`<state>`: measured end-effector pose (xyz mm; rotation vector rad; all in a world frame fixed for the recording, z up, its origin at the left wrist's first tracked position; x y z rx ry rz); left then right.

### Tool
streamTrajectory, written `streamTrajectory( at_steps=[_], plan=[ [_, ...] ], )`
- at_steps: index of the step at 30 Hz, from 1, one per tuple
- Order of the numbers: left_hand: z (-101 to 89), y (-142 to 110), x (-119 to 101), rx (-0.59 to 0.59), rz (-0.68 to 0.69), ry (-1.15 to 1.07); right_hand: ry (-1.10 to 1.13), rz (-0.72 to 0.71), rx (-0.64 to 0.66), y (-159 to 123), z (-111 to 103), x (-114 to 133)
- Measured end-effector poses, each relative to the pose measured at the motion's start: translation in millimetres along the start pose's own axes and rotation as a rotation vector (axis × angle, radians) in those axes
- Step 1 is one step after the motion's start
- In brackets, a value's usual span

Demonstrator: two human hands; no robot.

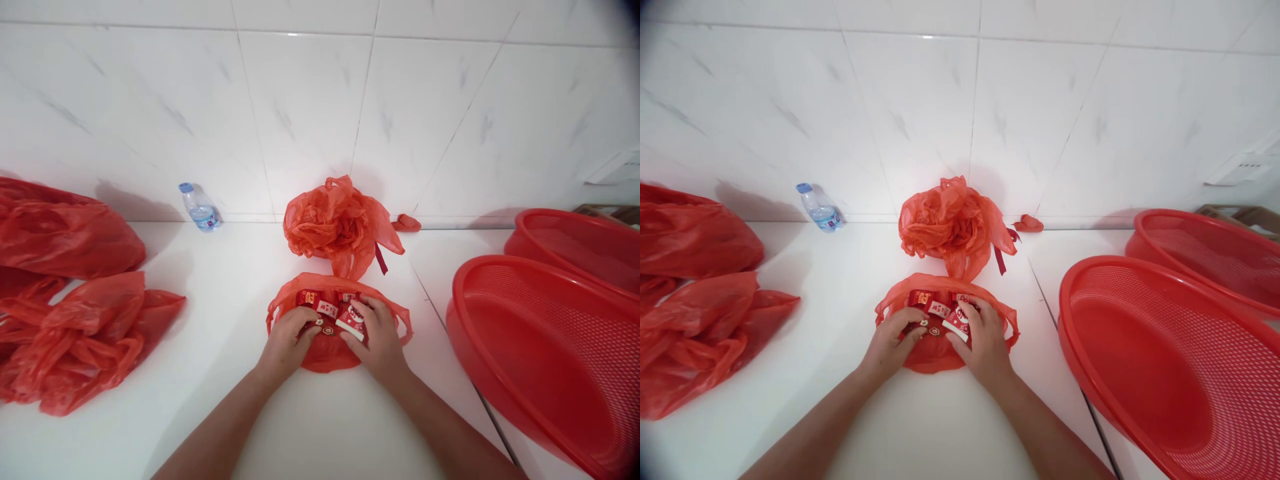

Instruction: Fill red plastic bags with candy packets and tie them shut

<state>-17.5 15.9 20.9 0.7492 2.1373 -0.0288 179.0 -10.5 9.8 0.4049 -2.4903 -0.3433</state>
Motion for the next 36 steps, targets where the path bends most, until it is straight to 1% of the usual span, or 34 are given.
streamTrajectory(
  at_steps=[2, 4, 7, 9, 12, 15, 17, 20, 25, 27, 30, 36],
  plan=[
    [2.5, -0.9, 5.5, -0.004, -0.1, -0.069, -0.013, 0.037, 0.09, 1.4, 3.0, -1.5],
    [4.9, -1.5, 10.0, -0.005, -0.163, -0.161, -0.011, 0.019, 0.105, 1.8, 2.9, -1.1],
    [5.8, -1.6, 12.3, -0.046, -0.183, -0.215, -0.013, -0.058, 0.047, 1.4, -0.2, 3.0],
    [6.3, -1.8, 11.3, -0.066, -0.177, -0.216, -0.004, -0.094, 0.04, 1.3, -0.5, 6.5],
    [10.0, -2.9, 8.8, -0.05, -0.183, -0.255, 0.029, -0.145, 0.072, 1.5, 2.4, 12.8],
    [15.2, -4.3, 7.4, -0.019, -0.209, -0.319, 0.078, -0.181, 0.075, 1.4, 5.5, 18.3],
    [16.8, -4.6, 6.6, -0.005, -0.207, -0.35, 0.114, -0.184, 0.064, 1.1, 6.1, 20.3],
    [14.7, -3.5, 4.7, 0.013, -0.161, -0.356, 0.14, -0.176, 0.045, 0.9, 4.8, 20.5],
    [8.7, 1.0, -0.7, 0.071, -0.04, -0.188, 0.137, -0.18, 0.026, 2.3, 2.1, 17.7],
    [8.1, 2.3, -2.3, 0.085, -0.014, -0.154, 0.135, -0.182, 0.027, 2.7, 2.2, 17.2],
    [7.5, 2.9, -4.0, 0.072, -0.014, -0.134, 0.13, -0.167, 0.046, 3.0, 3.0, 17.1],
    [4.0, 2.7, -3.6, -0.004, -0.071, -0.159, 0.099, -0.139, 0.095, 3.6, 4.7, 16.3]
  ],
)
Point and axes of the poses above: each hand's wrist, its own y-axis towards the middle knuckle, its own z-axis out of the palm, x = y × z, the point moved 3 cm from there along y, towards the middle knuckle, and after that the axes turned 13 degrees about x, right-handed, at the moved point
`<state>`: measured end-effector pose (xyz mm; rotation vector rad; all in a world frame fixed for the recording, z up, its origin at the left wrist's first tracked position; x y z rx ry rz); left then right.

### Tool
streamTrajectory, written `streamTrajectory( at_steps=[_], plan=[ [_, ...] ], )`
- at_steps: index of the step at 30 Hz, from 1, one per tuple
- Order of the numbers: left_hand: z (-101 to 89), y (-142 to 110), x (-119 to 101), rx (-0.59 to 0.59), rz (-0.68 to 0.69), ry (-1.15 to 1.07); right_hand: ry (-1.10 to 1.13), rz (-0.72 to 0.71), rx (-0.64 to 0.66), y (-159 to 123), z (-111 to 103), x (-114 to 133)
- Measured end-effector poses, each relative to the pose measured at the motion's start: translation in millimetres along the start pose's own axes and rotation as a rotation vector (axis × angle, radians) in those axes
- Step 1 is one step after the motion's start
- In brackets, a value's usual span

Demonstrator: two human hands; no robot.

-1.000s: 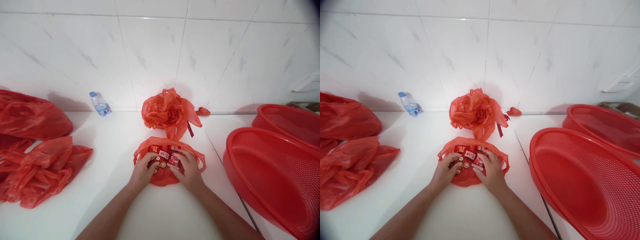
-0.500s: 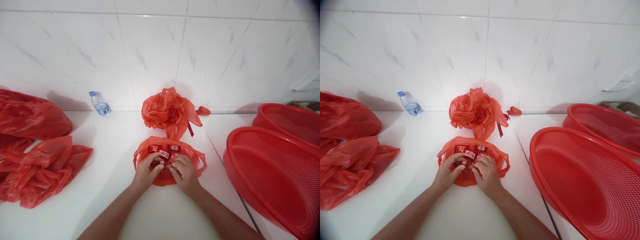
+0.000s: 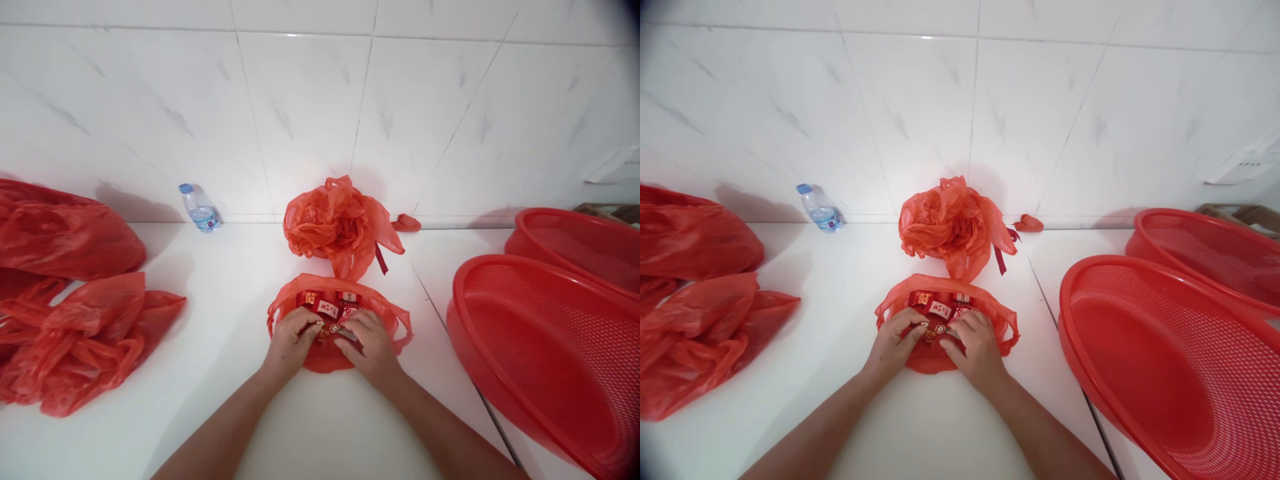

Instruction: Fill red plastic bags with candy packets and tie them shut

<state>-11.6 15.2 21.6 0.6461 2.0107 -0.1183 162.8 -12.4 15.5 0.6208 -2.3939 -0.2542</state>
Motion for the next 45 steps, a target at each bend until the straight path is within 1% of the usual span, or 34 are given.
streamTrajectory(
  at_steps=[7, 10, 14, 19, 21, 25, 27, 29, 32, 36, 41, 45],
  plan=[
    [0.0, -0.1, 2.2, -0.032, -0.079, -0.027, -0.017, 0.0, 0.038, 0.4, 2.2, 0.3],
    [2.9, -0.3, 2.2, -0.002, -0.097, -0.039, 0.004, -0.014, 0.017, 0.8, 2.2, 1.7],
    [6.5, -0.3, -1.2, 0.035, -0.064, -0.045, 0.049, -0.022, -0.021, 0.7, 2.9, 3.0],
    [9.1, -0.8, -4.4, 0.092, -0.038, -0.04, 0.055, -0.037, -0.027, 0.3, 4.9, 5.4],
    [8.5, -1.3, -3.0, 0.075, -0.046, -0.039, 0.054, -0.036, -0.016, 0.5, 5.3, 5.9],
    [6.1, -1.8, 1.1, 0.013, -0.069, -0.042, 0.039, -0.036, 0.055, 1.1, 8.9, 5.0],
    [5.2, -1.7, 1.9, -0.004, -0.084, -0.044, 0.032, -0.049, 0.059, 1.2, 11.0, 4.3],
    [4.7, -1.4, 1.3, -0.012, -0.094, -0.046, 0.029, -0.061, 0.038, 1.0, 12.3, 4.0],
    [4.7, -1.2, -0.4, -0.01, -0.113, -0.073, 0.032, -0.067, 0.015, 0.8, 12.6, 4.2],
    [6.1, -0.8, -1.7, 0.028, -0.149, -0.118, 0.036, -0.069, 0.029, 0.3, 11.3, 5.8],
    [8.2, 1.3, -2.3, 0.089, -0.111, -0.141, 0.032, -0.084, 0.033, -0.4, 12.1, 6.1],
    [6.0, 1.6, -1.3, 0.053, -0.109, -0.183, 0.034, -0.084, 0.035, 0.6, 12.8, 3.3]
  ],
)
Point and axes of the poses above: each hand's wrist, its own y-axis towards the middle knuckle, its own z-axis out of the palm, x = y × z, the point moved 3 cm from there along y, towards the middle knuckle, and after that the axes turned 13 degrees about x, right-handed, at the moved point
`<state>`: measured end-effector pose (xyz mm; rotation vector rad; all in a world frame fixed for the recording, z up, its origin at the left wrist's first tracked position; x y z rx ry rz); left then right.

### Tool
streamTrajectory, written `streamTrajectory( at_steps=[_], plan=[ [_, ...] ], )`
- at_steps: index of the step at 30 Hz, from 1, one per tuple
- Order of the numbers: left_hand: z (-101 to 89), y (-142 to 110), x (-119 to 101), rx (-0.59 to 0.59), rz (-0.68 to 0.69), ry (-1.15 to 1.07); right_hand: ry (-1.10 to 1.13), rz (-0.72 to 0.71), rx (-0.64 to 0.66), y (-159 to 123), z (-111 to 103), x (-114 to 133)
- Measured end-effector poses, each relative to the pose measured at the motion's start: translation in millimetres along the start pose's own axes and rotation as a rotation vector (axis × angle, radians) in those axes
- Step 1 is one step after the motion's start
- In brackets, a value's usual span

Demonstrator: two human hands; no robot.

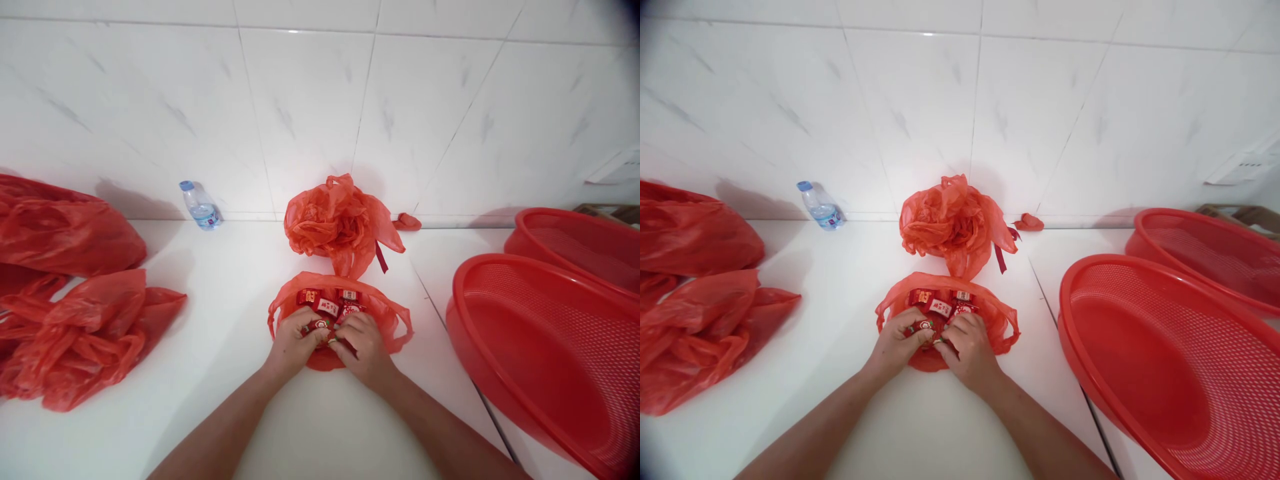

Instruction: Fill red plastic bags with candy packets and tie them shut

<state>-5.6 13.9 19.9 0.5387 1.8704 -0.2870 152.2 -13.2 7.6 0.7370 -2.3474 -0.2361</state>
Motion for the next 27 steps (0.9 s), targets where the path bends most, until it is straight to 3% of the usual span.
streamTrajectory(
  at_steps=[6, 12, 19, 22, 27],
  plan=[
    [-1.9, 0.8, -2.3, -0.017, -0.018, -0.038, 0.03, -0.004, 0.015, 0.6, -1.4, 0.7],
    [-3.5, -0.8, 0.4, -0.032, -0.104, -0.054, 0.07, 0.032, -0.057, -0.1, -4.5, 1.2],
    [4.0, -1.1, 5.0, 0.02, -0.089, -0.16, 0.075, 0.043, -0.079, 0.2, -9.5, -0.7],
    [-0.5, -1.2, 3.6, -0.007, -0.086, -0.071, 0.043, 0.045, -0.068, 0.8, -16.4, -3.4],
    [-12.7, -2.4, -0.8, -0.042, -0.053, 0.287, -0.11, 0.174, -0.091, -2.0, -26.2, -17.8]
  ],
)
Point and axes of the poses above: each hand's wrist, its own y-axis towards the middle knuckle, its own z-axis out of the palm, x = y × z, the point moved 3 cm from there along y, towards the middle knuckle, and after that the axes turned 13 degrees about x, right-handed, at the moved point
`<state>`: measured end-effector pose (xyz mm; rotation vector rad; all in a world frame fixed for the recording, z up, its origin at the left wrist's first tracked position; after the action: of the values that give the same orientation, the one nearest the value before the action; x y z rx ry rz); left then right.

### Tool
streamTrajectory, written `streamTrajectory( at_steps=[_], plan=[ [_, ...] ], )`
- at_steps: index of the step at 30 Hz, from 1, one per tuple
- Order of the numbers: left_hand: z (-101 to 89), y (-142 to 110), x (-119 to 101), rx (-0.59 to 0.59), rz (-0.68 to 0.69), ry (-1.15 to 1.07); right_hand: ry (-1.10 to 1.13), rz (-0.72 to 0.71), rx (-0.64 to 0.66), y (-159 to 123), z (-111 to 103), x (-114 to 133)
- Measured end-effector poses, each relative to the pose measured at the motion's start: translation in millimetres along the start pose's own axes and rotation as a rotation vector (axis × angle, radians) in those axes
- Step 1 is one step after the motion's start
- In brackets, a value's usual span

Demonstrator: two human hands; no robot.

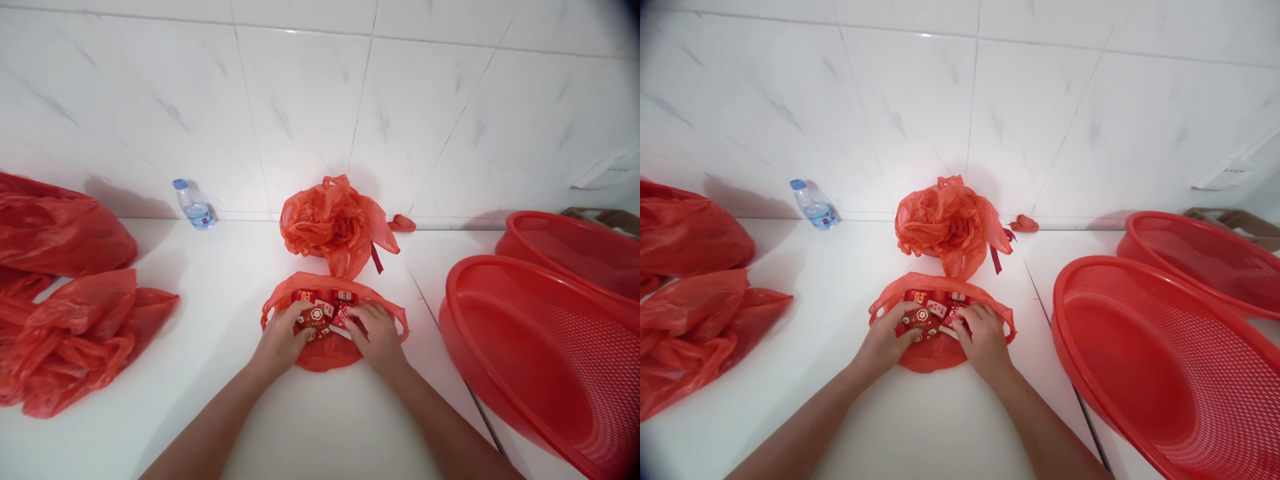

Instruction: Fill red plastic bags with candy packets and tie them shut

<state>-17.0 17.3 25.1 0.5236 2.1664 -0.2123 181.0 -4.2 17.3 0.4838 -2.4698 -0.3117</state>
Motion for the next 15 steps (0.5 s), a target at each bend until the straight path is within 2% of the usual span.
streamTrajectory(
  at_steps=[4, 7, 11, 15],
  plan=[
    [0.0, -0.1, 0.7, 0.035, 0.031, 0.192, -0.134, 0.091, 0.077, -2.4, 7.3, -9.0],
    [3.1, 0.2, 2.7, 0.052, 0.048, 0.251, -0.171, 0.094, 0.106, -2.6, 12.6, -9.7],
    [5.8, 0.3, 6.6, 0.011, 0.044, 0.283, -0.135, 0.093, 0.089, -1.5, 12.9, -6.9],
    [5.2, 0.6, 3.1, -0.046, 0.152, 0.334, -0.041, 0.11, 0.044, -3.4, 10.7, -3.3]
  ],
)
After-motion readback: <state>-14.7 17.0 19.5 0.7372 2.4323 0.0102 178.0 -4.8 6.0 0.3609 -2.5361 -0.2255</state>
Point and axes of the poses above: each hand's wrist, its own y-axis towards the middle knuckle, its own z-axis out of the palm, x = y × z, the point moved 3 cm from there along y, towards the middle knuckle, and after that the axes turned 13 degrees about x, right-handed, at the moved point
